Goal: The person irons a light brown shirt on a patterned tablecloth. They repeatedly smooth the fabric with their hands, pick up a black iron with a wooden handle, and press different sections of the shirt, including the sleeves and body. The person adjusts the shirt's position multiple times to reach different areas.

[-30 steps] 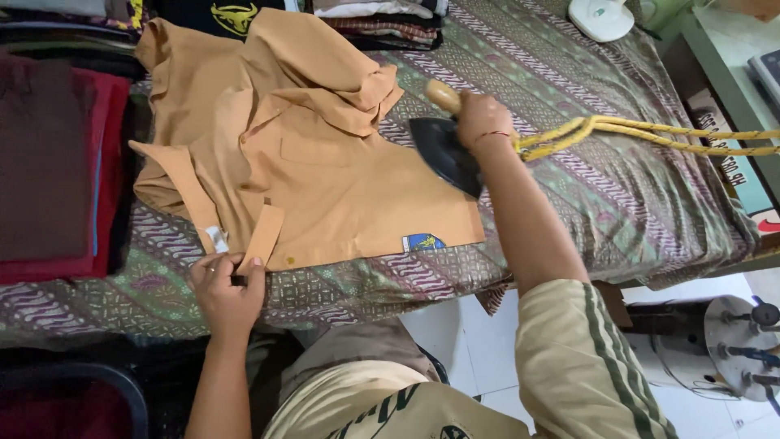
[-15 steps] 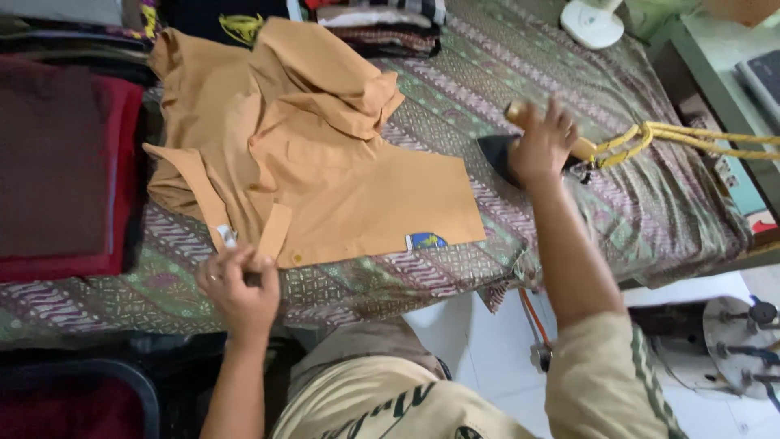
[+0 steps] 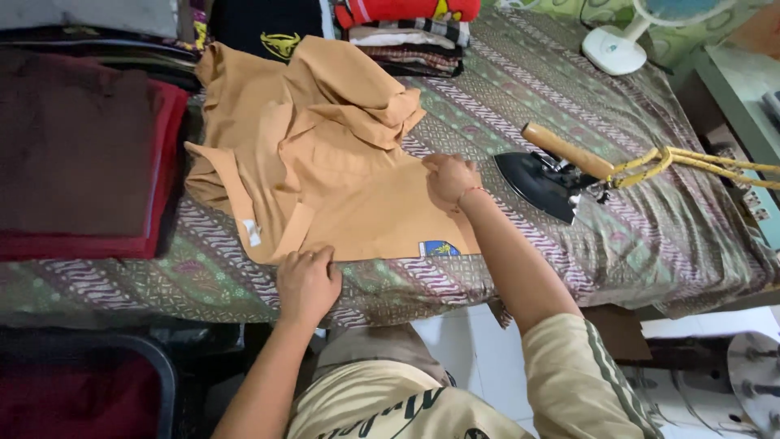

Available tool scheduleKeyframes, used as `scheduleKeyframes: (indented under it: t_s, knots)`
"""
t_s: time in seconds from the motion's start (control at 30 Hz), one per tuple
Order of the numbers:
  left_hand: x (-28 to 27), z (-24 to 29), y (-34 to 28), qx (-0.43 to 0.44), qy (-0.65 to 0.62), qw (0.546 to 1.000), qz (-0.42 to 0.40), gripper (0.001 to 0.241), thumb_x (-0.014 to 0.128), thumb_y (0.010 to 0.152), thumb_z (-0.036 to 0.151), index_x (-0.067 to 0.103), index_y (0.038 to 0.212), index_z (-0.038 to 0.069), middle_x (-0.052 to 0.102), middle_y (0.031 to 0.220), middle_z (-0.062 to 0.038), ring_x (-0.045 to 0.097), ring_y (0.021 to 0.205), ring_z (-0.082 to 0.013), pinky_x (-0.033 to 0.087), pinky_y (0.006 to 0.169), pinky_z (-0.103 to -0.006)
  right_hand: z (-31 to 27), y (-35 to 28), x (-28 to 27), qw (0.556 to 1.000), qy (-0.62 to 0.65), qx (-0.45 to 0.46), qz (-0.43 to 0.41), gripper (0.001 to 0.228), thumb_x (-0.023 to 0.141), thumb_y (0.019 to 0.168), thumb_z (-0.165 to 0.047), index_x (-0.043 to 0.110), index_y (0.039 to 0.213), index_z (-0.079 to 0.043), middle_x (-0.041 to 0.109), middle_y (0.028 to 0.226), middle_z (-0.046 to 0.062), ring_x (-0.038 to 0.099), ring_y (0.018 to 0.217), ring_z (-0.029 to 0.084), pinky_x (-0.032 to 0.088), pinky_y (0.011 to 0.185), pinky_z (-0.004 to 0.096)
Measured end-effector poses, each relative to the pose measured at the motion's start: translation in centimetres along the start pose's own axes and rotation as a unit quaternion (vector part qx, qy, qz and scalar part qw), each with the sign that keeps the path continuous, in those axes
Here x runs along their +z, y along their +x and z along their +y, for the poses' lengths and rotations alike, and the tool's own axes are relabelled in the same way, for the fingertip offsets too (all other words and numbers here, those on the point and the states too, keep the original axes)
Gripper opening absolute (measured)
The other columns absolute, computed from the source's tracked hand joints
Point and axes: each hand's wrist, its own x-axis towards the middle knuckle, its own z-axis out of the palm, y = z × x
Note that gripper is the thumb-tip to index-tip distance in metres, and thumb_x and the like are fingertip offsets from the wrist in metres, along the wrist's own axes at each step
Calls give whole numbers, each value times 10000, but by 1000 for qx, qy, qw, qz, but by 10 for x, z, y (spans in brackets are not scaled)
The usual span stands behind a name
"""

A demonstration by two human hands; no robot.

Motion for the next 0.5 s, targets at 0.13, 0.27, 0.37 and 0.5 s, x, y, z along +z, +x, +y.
scheduleKeyframes:
  t_s: [0.13, 0.27, 0.37, 0.5]
  knots:
    - [17, -8, 9, 26, 33, 998, 50, 171, 673, 806, 401, 788, 898, 313, 682, 652, -2, 663, 728, -279, 521, 736, -426, 7, 56, 31, 999, -37, 13, 9, 400, 537, 943, -350, 642, 1314, -456, 719, 1216, -50, 614, 1217, 269, 344, 1070, 550]
    - [10, -7, 6, -2, 41, 997, 67, 162, 670, 826, 339, 784, 939, 316, 684, 634, -28, 687, 688, -276, 538, 685, -407, -12, 53, 13, 998, -62, 21, 3, 390, 572, 912, -386, 691, 1283, -410, 739, 1177, 24, 634, 1208, 300, 340, 1058, 604]
    - [-36, 6, 6, -50, -57, 992, 105, 149, 667, 909, 260, 799, 977, 244, 729, 677, -63, 723, 632, -270, 566, 610, -363, -30, 23, -21, 997, -51, 2, -50, 415, 523, 913, -338, 718, 1278, -305, 778, 1127, 84, 705, 1137, 357, 402, 997, 591]
    - [-87, -6, 0, -168, -267, 936, 158, 177, 657, 963, 120, 785, 1082, 145, 759, 843, -163, 741, 761, -327, 566, 671, -418, -51, -8, -51, 996, 42, -49, -64, 348, 569, 858, -356, 789, 1049, -165, 782, 1013, 186, 716, 1037, 461, 546, 889, 574]
